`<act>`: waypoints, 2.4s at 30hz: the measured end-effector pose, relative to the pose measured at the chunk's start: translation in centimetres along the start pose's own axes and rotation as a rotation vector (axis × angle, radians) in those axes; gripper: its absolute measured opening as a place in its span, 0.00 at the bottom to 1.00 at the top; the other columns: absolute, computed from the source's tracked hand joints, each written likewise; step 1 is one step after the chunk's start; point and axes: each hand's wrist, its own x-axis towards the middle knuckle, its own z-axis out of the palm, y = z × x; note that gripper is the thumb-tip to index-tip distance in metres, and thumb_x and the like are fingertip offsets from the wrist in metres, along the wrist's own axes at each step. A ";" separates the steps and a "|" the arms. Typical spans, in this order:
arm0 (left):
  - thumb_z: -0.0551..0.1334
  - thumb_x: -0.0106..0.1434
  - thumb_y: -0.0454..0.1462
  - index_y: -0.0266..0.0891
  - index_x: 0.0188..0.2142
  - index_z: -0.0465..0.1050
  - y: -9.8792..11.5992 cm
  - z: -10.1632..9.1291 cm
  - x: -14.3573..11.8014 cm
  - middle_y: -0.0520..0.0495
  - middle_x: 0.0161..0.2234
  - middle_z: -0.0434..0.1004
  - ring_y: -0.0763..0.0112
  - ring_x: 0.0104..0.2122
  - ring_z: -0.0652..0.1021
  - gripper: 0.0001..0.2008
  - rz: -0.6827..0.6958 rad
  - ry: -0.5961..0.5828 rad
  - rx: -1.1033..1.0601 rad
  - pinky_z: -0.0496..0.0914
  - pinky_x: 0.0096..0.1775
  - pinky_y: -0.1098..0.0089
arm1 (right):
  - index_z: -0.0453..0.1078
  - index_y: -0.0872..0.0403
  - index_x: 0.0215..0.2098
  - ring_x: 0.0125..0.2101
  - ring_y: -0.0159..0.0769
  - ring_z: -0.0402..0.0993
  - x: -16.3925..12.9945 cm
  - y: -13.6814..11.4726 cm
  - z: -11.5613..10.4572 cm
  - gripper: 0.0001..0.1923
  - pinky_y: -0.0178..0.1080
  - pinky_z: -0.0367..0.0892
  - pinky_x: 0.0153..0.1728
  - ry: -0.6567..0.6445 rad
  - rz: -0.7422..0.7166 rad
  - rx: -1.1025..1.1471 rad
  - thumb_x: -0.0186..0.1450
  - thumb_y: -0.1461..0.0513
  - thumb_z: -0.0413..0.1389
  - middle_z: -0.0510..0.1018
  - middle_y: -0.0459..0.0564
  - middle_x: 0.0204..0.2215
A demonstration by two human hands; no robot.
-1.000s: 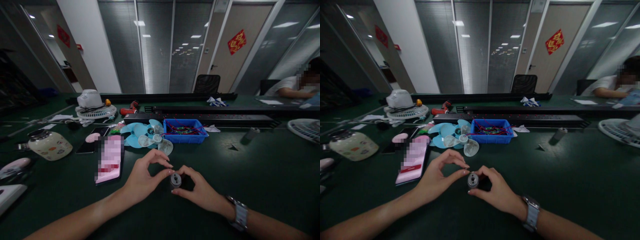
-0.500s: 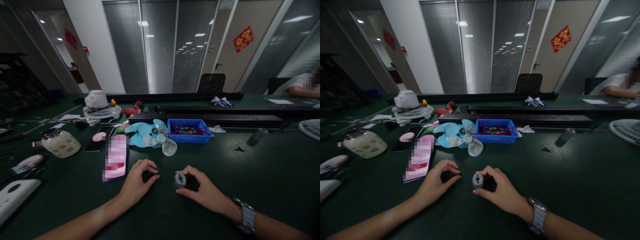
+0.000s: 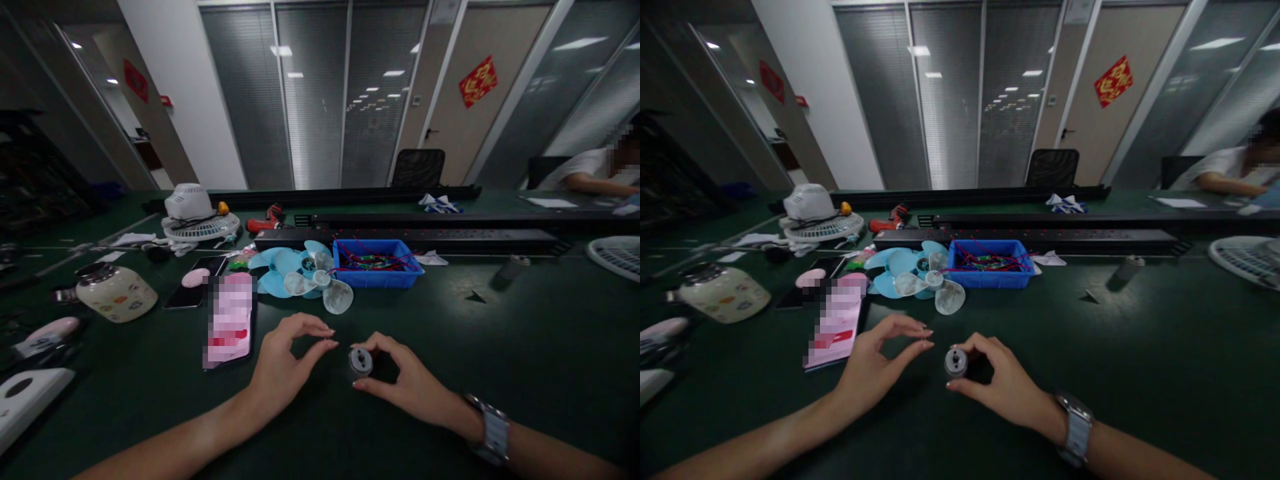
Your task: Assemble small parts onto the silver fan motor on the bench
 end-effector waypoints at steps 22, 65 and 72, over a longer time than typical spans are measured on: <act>0.69 0.58 0.29 0.41 0.37 0.74 4.3 1.8 1.5 0.52 0.38 0.82 0.64 0.40 0.82 0.10 0.021 -0.234 -0.012 0.71 0.43 0.63 | 0.69 0.49 0.42 0.40 0.39 0.72 -0.2 0.8 0.3 0.15 0.41 0.67 0.41 0.026 -0.048 -0.015 0.61 0.55 0.66 0.74 0.45 0.38; 0.61 0.64 0.26 0.44 0.47 0.73 4.2 0.9 2.5 0.49 0.46 0.79 0.65 0.50 0.78 0.15 0.045 -0.542 -0.167 0.68 0.53 0.61 | 0.71 0.50 0.43 0.47 0.46 0.72 -0.2 1.4 0.6 0.18 0.47 0.68 0.46 0.074 -0.074 -0.080 0.60 0.50 0.65 0.76 0.49 0.45; 0.66 0.61 0.30 0.42 0.38 0.76 3.9 1.5 2.1 0.49 0.45 0.78 0.62 0.47 0.78 0.08 0.082 -0.397 -0.054 0.68 0.51 0.59 | 0.70 0.47 0.46 0.47 0.45 0.73 -0.3 1.5 0.6 0.19 0.46 0.69 0.45 0.068 -0.069 -0.077 0.60 0.52 0.66 0.76 0.48 0.44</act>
